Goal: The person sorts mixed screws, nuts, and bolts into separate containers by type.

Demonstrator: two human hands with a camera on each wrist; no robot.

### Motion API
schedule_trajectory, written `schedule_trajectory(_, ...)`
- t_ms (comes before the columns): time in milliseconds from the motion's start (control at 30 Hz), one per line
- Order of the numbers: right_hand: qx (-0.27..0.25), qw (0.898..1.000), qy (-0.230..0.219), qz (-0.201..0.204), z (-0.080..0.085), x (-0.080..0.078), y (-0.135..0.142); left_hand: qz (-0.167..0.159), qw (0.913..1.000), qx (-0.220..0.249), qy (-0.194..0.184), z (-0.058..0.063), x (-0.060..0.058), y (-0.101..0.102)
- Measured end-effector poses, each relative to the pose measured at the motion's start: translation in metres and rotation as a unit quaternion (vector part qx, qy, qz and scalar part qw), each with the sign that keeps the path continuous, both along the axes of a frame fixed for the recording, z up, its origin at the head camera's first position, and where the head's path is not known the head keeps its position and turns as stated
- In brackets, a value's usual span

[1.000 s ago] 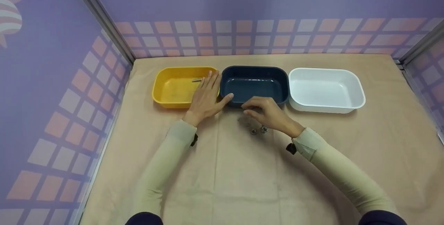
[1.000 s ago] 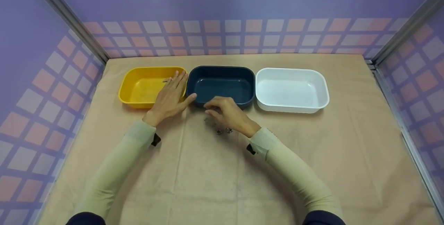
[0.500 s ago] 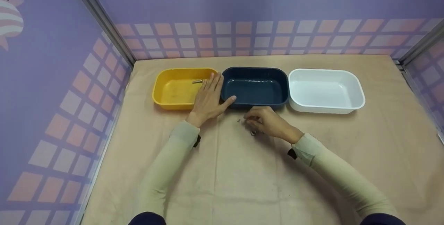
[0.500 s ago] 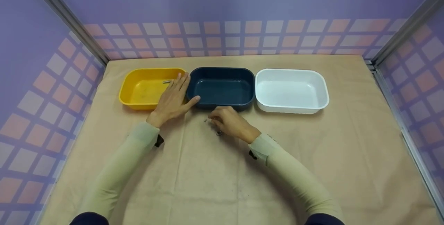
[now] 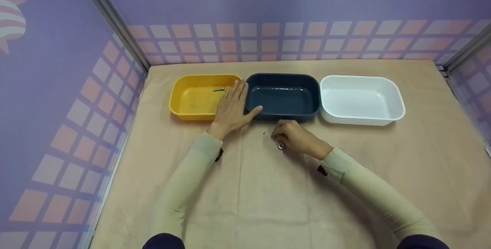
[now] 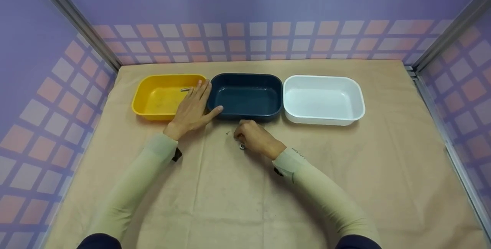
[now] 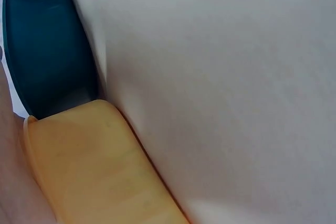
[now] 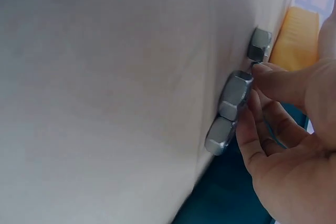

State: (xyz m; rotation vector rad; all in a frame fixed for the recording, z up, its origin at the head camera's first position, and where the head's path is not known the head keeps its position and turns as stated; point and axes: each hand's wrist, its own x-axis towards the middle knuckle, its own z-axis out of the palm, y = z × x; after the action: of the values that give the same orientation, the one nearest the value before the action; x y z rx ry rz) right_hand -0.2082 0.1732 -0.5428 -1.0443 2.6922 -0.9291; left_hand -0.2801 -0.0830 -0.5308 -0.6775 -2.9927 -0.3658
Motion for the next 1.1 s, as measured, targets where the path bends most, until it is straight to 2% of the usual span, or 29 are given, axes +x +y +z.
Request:
schedule_trajectory(300,-0.021,0.999,0.024,0.011,-0.0023,-0.001,-0.0005,0.009,0.9999,-0.011,-0.007,-0.001,0.0006,0.0009)
schedule_trajectory(633,-0.036,0.999,-0.002,-0.011,-0.0035,-0.003,-0.0006,0.011,0.9998,-0.014,-0.003,-0.0014,0.0009,0.0023)
schedule_trajectory(1100,-0.027,0.999,0.006,-0.033,-0.0072,-0.0019,-0.0035,0.01,0.9997,-0.02,-0.006,-0.0019,0.0003,0.0031)
